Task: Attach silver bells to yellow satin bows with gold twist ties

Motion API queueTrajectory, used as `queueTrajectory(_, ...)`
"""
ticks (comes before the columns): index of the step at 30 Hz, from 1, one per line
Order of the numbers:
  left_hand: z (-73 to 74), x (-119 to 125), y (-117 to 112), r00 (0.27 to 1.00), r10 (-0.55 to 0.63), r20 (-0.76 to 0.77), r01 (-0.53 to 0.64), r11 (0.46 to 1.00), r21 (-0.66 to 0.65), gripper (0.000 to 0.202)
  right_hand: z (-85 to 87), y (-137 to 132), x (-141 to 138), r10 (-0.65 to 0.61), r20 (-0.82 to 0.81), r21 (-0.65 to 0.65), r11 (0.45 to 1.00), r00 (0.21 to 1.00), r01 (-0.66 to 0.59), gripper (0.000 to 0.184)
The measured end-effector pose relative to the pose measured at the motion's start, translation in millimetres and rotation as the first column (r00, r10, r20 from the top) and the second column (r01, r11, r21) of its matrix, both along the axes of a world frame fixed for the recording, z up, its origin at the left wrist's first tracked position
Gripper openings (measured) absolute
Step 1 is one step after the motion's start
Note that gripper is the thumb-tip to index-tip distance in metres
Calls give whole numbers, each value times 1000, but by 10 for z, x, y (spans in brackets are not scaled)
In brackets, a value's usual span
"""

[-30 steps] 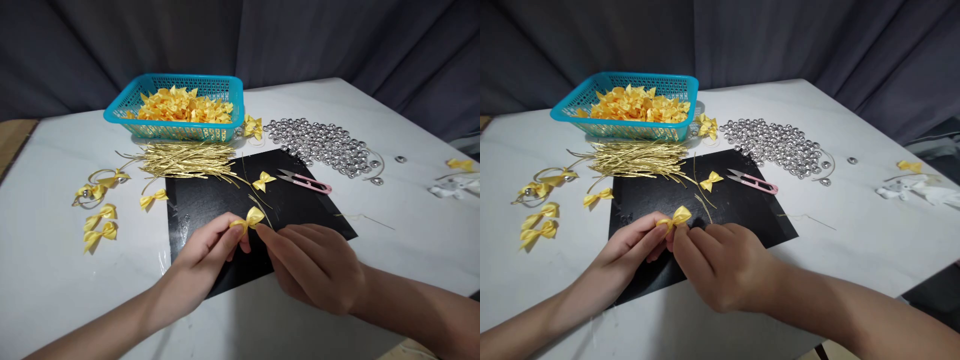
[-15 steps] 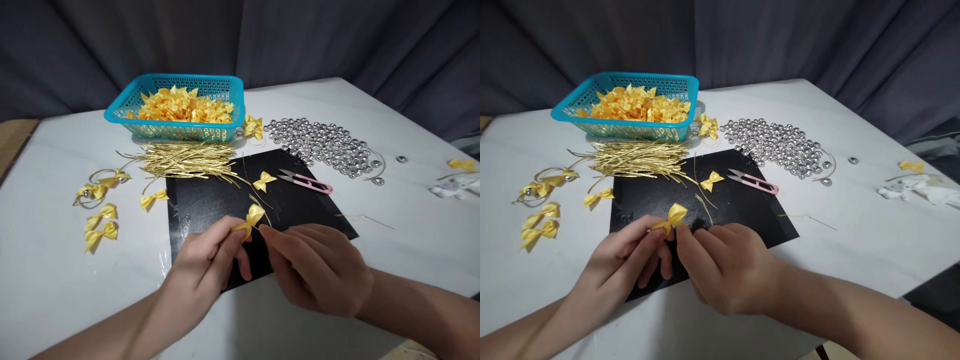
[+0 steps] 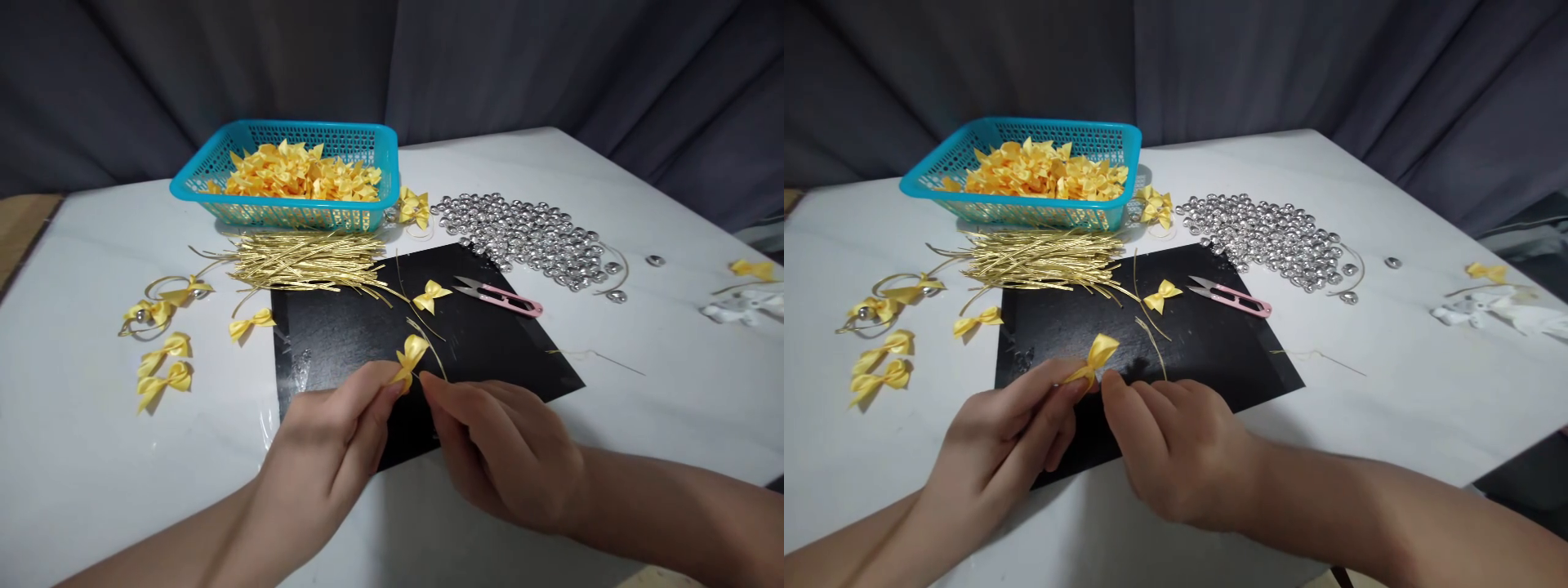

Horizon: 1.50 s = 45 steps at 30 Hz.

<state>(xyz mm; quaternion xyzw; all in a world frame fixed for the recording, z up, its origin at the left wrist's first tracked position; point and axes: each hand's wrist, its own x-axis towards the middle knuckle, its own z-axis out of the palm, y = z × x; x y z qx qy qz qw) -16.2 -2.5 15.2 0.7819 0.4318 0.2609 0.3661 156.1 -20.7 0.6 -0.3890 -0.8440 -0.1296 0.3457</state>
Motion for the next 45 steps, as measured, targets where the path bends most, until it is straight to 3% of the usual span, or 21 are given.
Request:
queueTrajectory(3, -31, -9, -9, 1000, -16, -25, 21, 978, 206, 14, -2, -12, -4, -2, -20, -7, 1000, 1000, 2, 15)
queueTrajectory(7, -69, -23, -14, 998, -37, -51, 55, 909, 413, 13, -11, -29, -10, 4, -42, 22, 1000, 999, -3, 16)
queueTrajectory(11, -99, -44, -23, 992, 6, -130, 69, 823, 564, 16, -29, -52, -34, -20, -116, 35, 999, 993, 24, 16)
queueTrajectory(16, -80, -41, -24, 968, 68, -240, 129, 686, 716, 21, -5, -61, -49, -37, -161, -57, 998, 986, 28, 16)
queueTrajectory(17, -64, -33, -21, 968, 75, -241, 127, 683, 720, 20, 6, -57, -46, -45, -160, -68, 997, 986, 34, 16)
queueTrajectory(21, -13, -8, -6, 967, 120, -223, 52, 766, 641, 17, 32, -19, -24, -10, -201, -66, 998, 980, -4, 15)
queueTrajectory(23, -9, -15, 0, 971, 116, -209, 48, 763, 645, 17, 34, -5, -13, 21, -264, -86, 995, 964, -46, 14)
queueTrajectory(26, -10, -42, 5, 970, 151, -190, 16, 743, 669, 18, 41, -1, -1, -41, -329, -231, 972, 943, -39, 15)
queueTrajectory(29, 16, -68, 13, 968, 219, -125, -79, 736, 673, 16, 59, -2, 6, -70, -357, -370, 926, 931, -72, 17)
queueTrajectory(31, 45, -87, 21, 979, 151, -139, -24, 755, 656, 19, 69, 4, 8, -47, -369, -440, 889, 928, -130, 18)
queueTrajectory(33, 69, -103, 27, 984, 92, -154, 18, 802, 597, 23, 75, 14, 5, -23, -380, -504, 844, 925, -186, 18)
queueTrajectory(36, 84, -105, 33, 990, 66, -124, -2, 889, 457, 23, 77, 24, -8, -12, -418, -589, 765, 908, -261, 18)
queueTrajectory(38, 87, -85, 38, 994, 53, -99, -10, 919, 394, 24, 75, 22, -19, -28, -459, -633, 711, 888, -306, 18)
queueTrajectory(41, 94, -35, 51, 997, 39, -66, -8, 912, 411, 23, 65, 14, -27, -50, -531, -668, 639, 846, -382, 17)
queueTrajectory(45, 101, 37, 68, 999, 39, -3, -31, 838, 545, 18, 36, 18, -22, -59, -575, -677, 595, 816, -433, 15)
